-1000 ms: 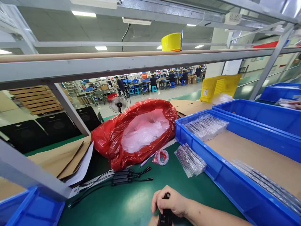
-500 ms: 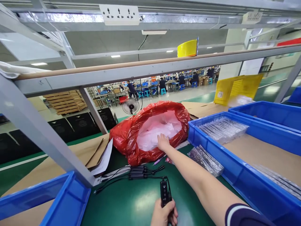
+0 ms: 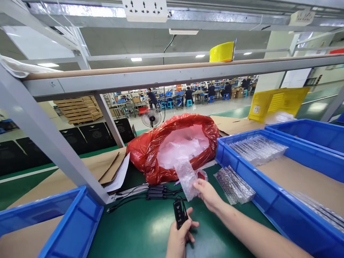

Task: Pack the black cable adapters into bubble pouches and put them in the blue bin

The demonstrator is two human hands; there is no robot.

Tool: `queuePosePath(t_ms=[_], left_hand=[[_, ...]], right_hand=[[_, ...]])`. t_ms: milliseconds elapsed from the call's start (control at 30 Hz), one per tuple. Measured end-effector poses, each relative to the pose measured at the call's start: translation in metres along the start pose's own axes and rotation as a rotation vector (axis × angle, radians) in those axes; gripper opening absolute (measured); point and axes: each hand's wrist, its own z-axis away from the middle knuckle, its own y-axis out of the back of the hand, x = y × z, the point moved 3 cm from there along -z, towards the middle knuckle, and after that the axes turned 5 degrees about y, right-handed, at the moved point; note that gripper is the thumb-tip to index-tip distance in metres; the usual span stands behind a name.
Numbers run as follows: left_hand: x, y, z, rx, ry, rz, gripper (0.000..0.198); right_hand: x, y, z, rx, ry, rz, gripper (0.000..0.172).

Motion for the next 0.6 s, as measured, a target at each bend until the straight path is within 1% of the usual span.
queuePosePath(t_ms=[33,67,133,167,233,333,400,433,467,500,533,600], left_hand=[[0.001,-0.001,0.002,0.007,-0.015,-0.015,0.045],[0.003,-0.001,0.004,0.013,-0.026,-0.038,0.043],[0.005,-0.002,0.008,0.019,-0.034,-0.111,0.041],[0.006,-0.003,0.009,0.020,-0.037,-0.149,0.039],[0.009,-0.003,0.011,0.011,-0.039,-0.216,0.037],[0.011,-0.004,0.011,-0.024,-0.003,-0.270,0.035],[0.012,-0.004,0.011,-0.042,0.020,-0.256,0.034],[0.012,-0.005,0.010,-0.044,0.029,-0.230,0.034],[0.013,-0.006,0.011,-0.046,0.038,-0.198,0.034],[0.013,-0.007,0.011,-0.051,0.047,-0.167,0.034],[0.012,-0.008,0.012,-0.067,0.065,-0.143,0.034],[0.009,-0.012,0.015,-0.140,0.140,-0.124,0.031]], right_hand=[[0.006,-0.004,0.017,-0.010,-0.039,-0.282,0.027],[0.012,-0.007,0.030,-0.035,-0.091,-0.476,0.030],[0.018,-0.009,0.046,-0.123,-0.178,-0.721,0.035],[0.019,-0.008,0.049,-0.180,-0.207,-0.758,0.035],[0.019,-0.001,0.047,-0.288,-0.231,-0.755,0.034],[0.020,0.015,0.040,-0.404,-0.239,-0.657,0.034],[0.021,0.023,0.036,-0.488,-0.223,-0.565,0.030],[0.022,0.027,0.035,-0.498,-0.206,-0.538,0.028],[0.022,0.030,0.034,-0.476,-0.187,-0.533,0.027],[0.022,0.033,0.032,-0.416,-0.168,-0.549,0.027],[0.022,0.035,0.029,-0.323,-0.150,-0.581,0.028],[0.023,0.038,0.026,-0.125,-0.126,-0.667,0.030]])
